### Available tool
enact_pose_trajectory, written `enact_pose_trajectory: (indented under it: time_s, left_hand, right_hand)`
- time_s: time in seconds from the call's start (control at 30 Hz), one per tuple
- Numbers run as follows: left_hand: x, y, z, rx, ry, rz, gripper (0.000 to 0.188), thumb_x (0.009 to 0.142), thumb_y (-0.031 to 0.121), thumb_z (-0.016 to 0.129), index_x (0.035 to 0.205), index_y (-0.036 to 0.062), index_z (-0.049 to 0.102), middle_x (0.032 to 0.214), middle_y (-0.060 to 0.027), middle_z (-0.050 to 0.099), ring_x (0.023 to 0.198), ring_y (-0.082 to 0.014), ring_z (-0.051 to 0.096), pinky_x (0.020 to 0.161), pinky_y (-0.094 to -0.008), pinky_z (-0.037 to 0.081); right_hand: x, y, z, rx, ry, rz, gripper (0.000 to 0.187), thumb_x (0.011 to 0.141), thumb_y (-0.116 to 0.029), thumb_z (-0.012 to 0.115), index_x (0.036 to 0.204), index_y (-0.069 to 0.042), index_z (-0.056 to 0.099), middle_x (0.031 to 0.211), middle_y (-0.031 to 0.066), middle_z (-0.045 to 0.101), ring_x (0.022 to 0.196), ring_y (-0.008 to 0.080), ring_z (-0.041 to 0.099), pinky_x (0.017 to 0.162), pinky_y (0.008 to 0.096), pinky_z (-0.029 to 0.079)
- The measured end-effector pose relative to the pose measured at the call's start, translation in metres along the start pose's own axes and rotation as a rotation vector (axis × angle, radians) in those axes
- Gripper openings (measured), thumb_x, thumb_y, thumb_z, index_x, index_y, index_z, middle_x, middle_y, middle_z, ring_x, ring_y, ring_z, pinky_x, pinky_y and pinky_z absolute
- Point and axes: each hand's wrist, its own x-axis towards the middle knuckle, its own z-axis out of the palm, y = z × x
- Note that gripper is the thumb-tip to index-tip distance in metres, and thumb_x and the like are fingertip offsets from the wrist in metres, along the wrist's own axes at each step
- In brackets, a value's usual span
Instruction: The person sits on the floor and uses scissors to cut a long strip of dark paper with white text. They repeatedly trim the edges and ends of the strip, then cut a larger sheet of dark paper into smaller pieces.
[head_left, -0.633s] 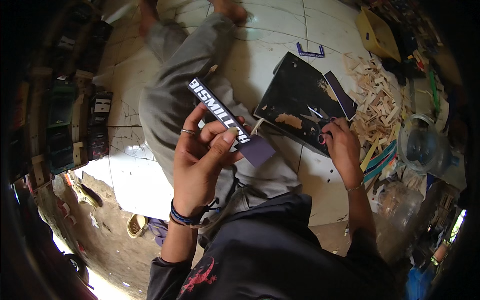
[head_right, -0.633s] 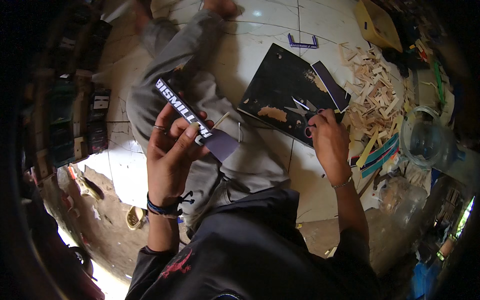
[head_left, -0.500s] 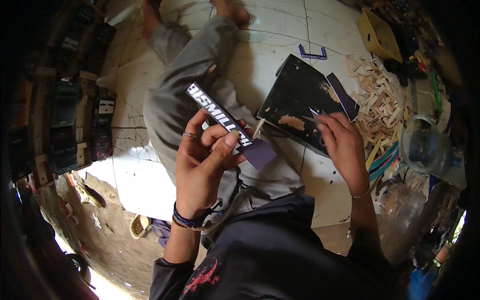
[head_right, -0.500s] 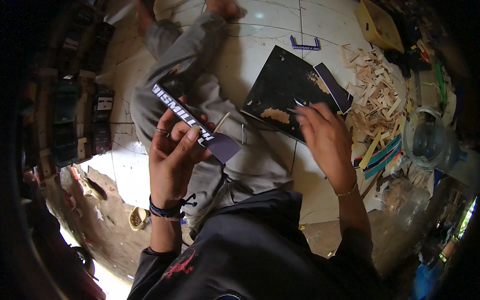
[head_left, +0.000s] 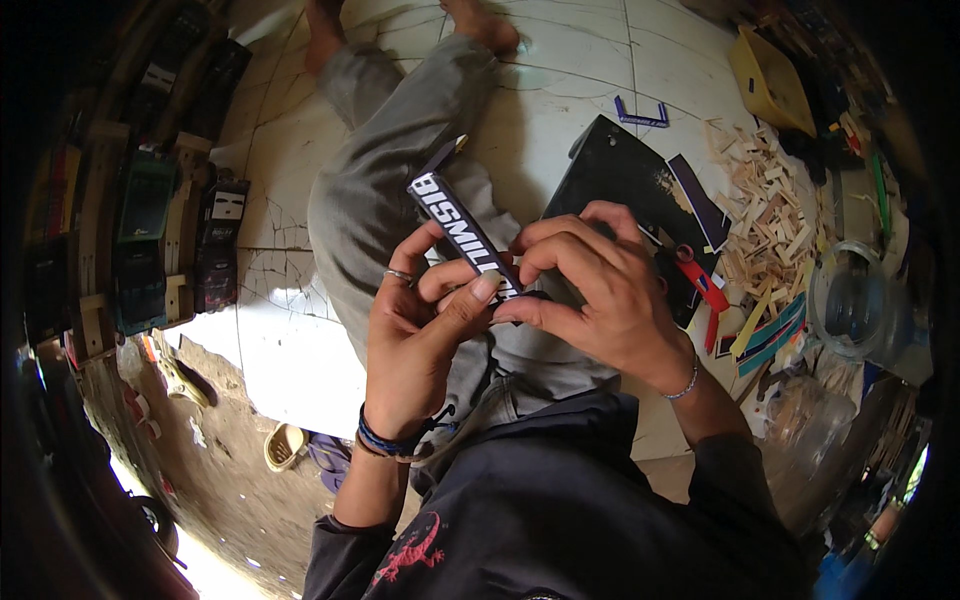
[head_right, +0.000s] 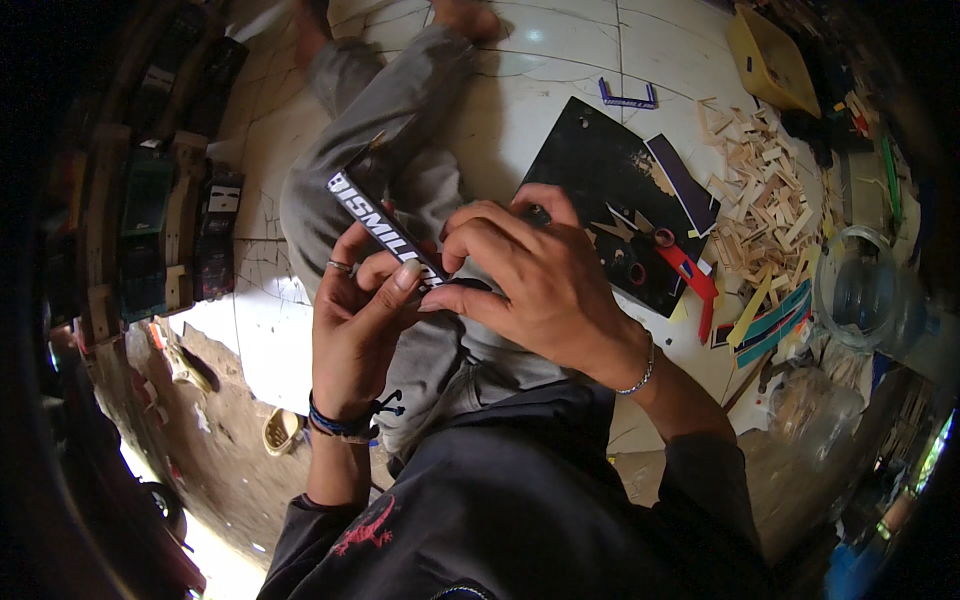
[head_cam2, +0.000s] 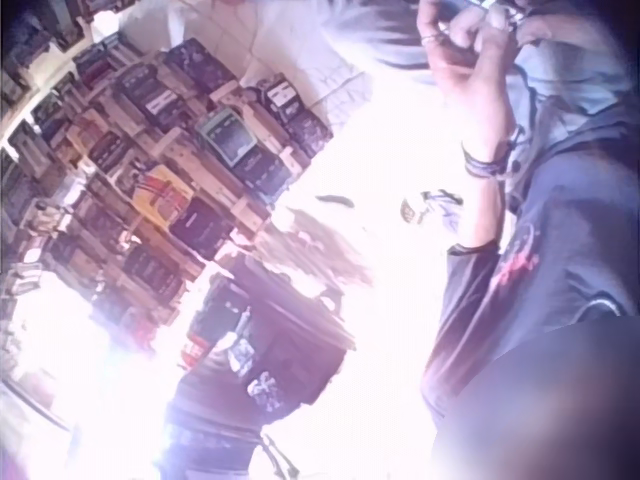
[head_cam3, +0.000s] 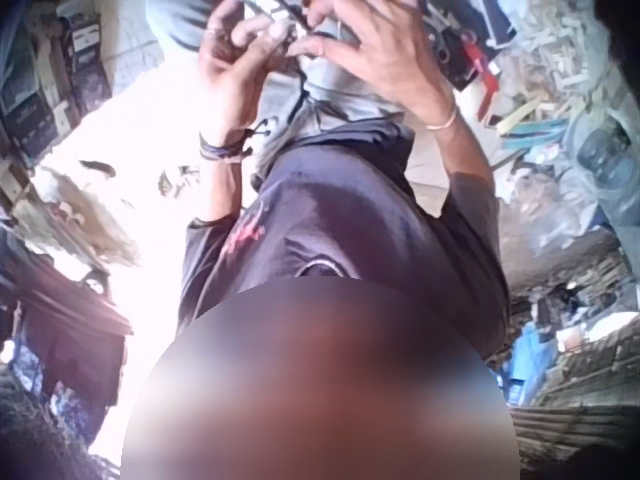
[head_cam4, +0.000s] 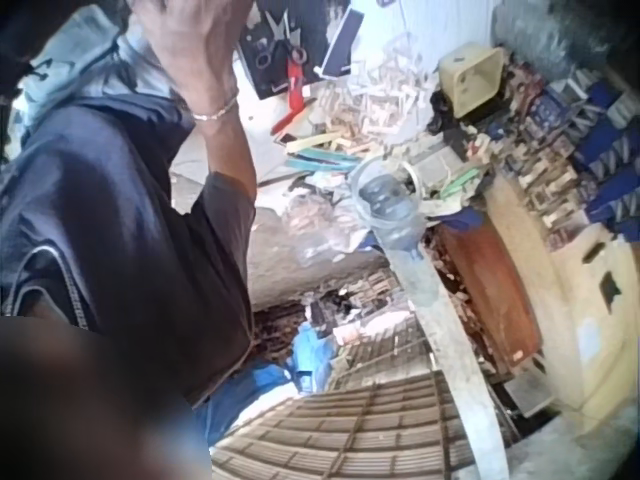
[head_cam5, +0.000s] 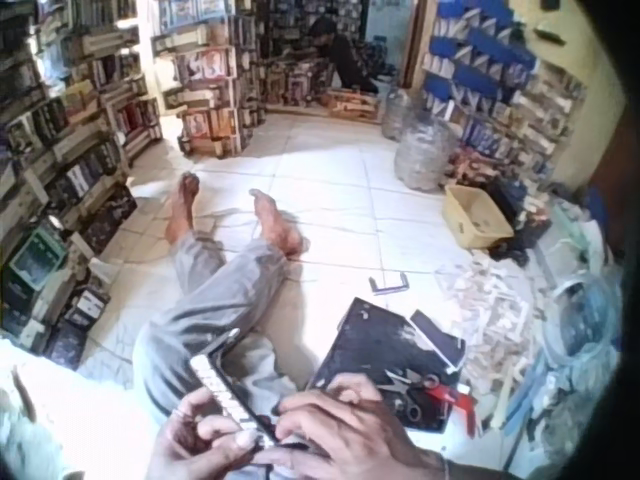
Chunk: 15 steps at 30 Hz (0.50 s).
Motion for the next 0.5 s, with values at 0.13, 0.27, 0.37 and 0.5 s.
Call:
enact_pose_trajectory:
  time_s: [0.13, 0.27, 0.37, 0.5]
  left_hand:
    - [0.0, -0.001, -0.003, 0.014, 0.02, 0.0, 0.064, 0.094, -0.003, 0.069, 0.148, 0.0004, 0.035, 0.108, -0.0081, 0.072, 0.103, -0.0156, 0.069, 0.092, -0.0302, 0.055]
    - [0.001, -0.001, -0.005, 0.111, 0.027, 0.013, 0.061, 0.094, -0.003, 0.069, 0.146, -0.0009, 0.038, 0.104, -0.0088, 0.073, 0.102, -0.0151, 0.069, 0.093, -0.0309, 0.055]
    - [0.002, -0.002, -0.005, -0.008, 0.007, -0.006, 0.06, 0.094, -0.003, 0.068, 0.146, -0.0005, 0.038, 0.104, -0.0098, 0.073, 0.101, -0.0149, 0.069, 0.093, -0.0319, 0.055]
    - [0.003, -0.004, -0.006, -0.14, 0.035, -0.089, 0.062, 0.094, -0.003, 0.069, 0.146, -0.0015, 0.036, 0.106, -0.014, 0.073, 0.1, -0.0182, 0.07, 0.095, -0.0339, 0.055]
  right_hand:
    - [0.0, 0.003, 0.005, 0.06, 0.001, -0.018, 0.036, 0.079, -0.036, 0.084, 0.093, -0.012, 0.061, 0.086, -0.0038, 0.067, 0.075, 0.017, 0.064, 0.091, 0.0377, 0.041]
    - [-0.004, 0.007, 0.007, 0.07, 0.001, -0.064, 0.035, 0.078, -0.032, 0.086, 0.094, -0.012, 0.061, 0.08, -0.006, 0.068, 0.067, 0.016, 0.062, 0.091, 0.0372, 0.042]
    - [-0.007, 0.008, 0.01, 0.148, 0.013, -0.014, 0.037, 0.078, -0.026, 0.088, 0.099, -0.009, 0.063, 0.083, -0.0032, 0.069, 0.069, 0.0161, 0.064, 0.092, 0.0369, 0.045]
    - [-0.018, 0.002, 0.02, 0.691, 0.029, 0.38, 0.048, 0.076, -0.01, 0.09, 0.113, -0.004, 0.059, 0.109, 0.006, 0.065, 0.102, 0.016, 0.065, 0.093, 0.0307, 0.051]
